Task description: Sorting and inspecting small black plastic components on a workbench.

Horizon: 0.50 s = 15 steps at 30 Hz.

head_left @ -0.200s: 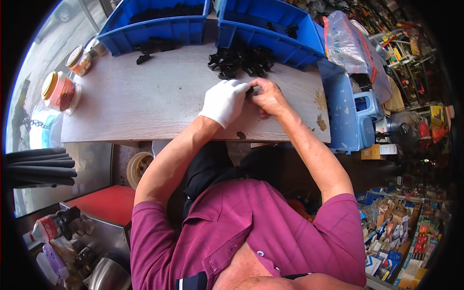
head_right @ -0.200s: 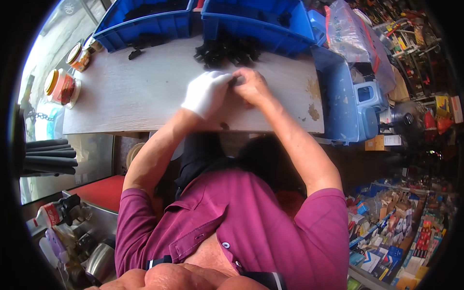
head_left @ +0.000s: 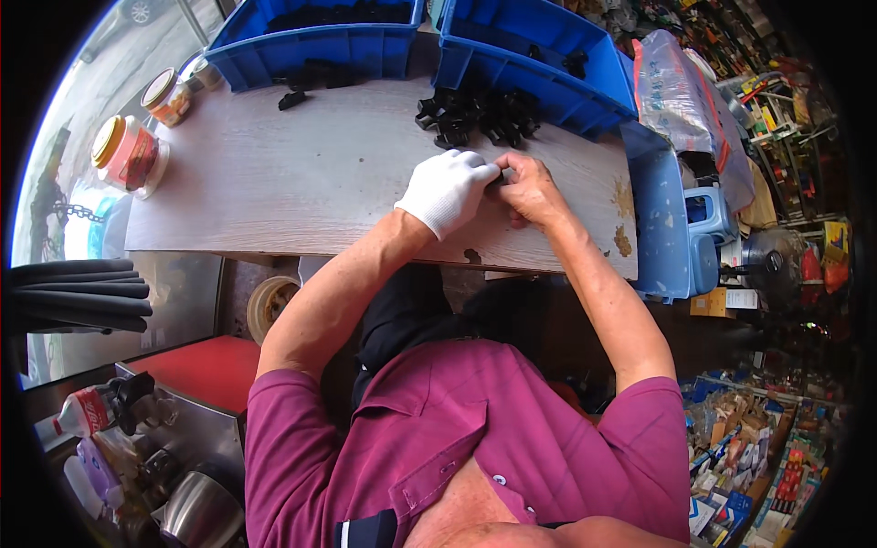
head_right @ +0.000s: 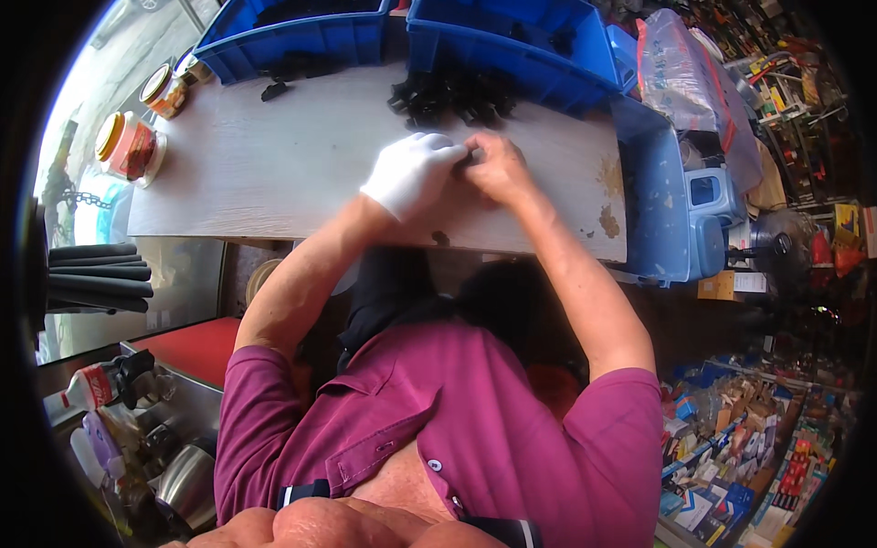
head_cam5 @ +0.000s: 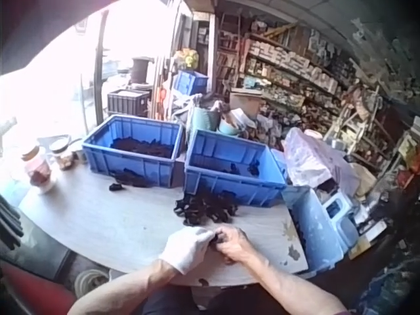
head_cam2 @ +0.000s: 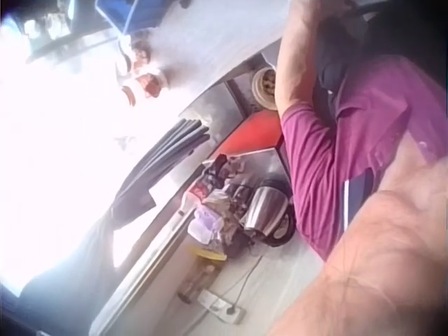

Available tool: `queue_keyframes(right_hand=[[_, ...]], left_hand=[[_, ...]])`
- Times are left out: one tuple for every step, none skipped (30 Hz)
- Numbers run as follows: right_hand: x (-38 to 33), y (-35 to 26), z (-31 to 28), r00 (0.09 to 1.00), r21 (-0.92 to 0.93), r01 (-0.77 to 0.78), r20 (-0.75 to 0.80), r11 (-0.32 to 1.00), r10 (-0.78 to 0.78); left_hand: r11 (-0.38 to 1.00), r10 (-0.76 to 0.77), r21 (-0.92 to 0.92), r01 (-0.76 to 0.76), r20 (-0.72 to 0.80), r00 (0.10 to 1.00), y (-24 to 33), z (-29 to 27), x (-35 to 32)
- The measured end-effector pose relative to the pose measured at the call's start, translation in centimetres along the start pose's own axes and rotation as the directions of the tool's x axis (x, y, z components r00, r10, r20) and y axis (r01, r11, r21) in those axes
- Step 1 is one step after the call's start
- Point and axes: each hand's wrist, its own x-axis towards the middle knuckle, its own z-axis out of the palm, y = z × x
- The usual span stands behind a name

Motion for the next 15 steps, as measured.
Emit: queue_keyframes(right_hand=[[-0.1, -0.4, 0.0, 1.0, 0.001, 0.004, 0.011, 1.0, -0.004], [-0.3, -0.7, -0.1, 1.0, -0.013, -0.009, 0.03, 1.0, 0.009], [-0.3, -0.9, 0.0, 0.999, -0.026, -0.021, 0.045, 0.999, 0.023], [-0.3, -0.5, 0.3, 0.999, 0.002, 0.009, 0.033, 1.0, -0.009], [-0.3, -0.6, 0.4, 0.999, 0.004, 0.014, 0.04, 1.0, -0.014], [-0.3, -0.8, 0.3, 1.0, -0.01, 0.0, 0.029, 1.0, 0.0], [-0.3, -0.9, 0.3, 1.0, -0.024, -0.014, 0.016, 1.0, 0.014], [-0.4, -0.9, 0.2, 1.0, -0.023, -0.009, 0.021, 1.0, 0.009], [-0.4, -0.9, 0.0, 0.999, -0.044, -0.027, 0.031, 0.999, 0.028], [-0.4, -1.0, -0.2, 0.998, -0.064, -0.046, 0.038, 0.997, 0.048], [-0.3, -0.9, -0.3, 0.998, -0.063, -0.044, 0.032, 0.997, 0.046], [-0.3, -0.5, -0.7, 0.998, -0.036, -0.047, 0.031, 0.998, 0.048], [-0.7, 0.0, -1.0, 0.998, -0.008, -0.056, 0.029, 0.998, 0.056], [-1.1, 0.2, -1.0, 1.0, 0.094, -0.018, 0.006, 0.995, 0.017], [-1.4, 0.6, -1.4, 1.0, 0.096, -0.024, -0.01, 0.995, 0.025]], left_hand=[[0.999, 0.049, 0.002, -0.049, 0.006, 0.999, -0.1, -0.2, -0.2], [0.995, 0.097, 0.003, -0.097, 0.011, 0.995, -0.3, -0.4, -0.4], [0.995, 0.093, 0.017, -0.094, 0.033, 0.995, -0.2, -0.4, -0.8], [0.996, 0.088, 0.023, -0.089, 0.034, 0.996, -0.2, -0.4, -1.0], [0.994, 0.101, 0.046, -0.103, 0.036, 0.994, -0.2, -0.4, -1.2], [0.991, 0.113, 0.07, -0.115, 0.038, 0.993, -0.2, -0.5, -1.3], [0.992, 0.084, 0.088, -0.089, 0.063, 0.994, 0.0, -0.5, -1.3], [0.992, 0.08, 0.095, -0.086, 0.062, 0.995, -0.1, -0.2, -1.4], [0.991, 0.096, 0.097, -0.097, 0.012, 0.995, -0.2, 0.1, -1.4], [0.989, 0.115, 0.098, -0.111, -0.038, 0.993, -0.4, 0.3, -1.3], [0.996, 0.08, 0.05, -0.075, -0.104, 0.991, -0.7, 0.4, -1.6], [0.999, 0.049, -0.008, -0.051, -0.165, 0.985, -0.8, -0.2, -1.5], [0.999, -0.011, 0.045, 0.019, -0.19, 0.982, -1.6, -1.8, -1.2], [0.992, 0.002, 0.12, 0.029, -0.253, 0.967, -3.6, -3.6, -1.3], [0.968, 0.04, 0.242, 0.06, -0.388, 0.921, -5.9, -5.5, -0.8]])
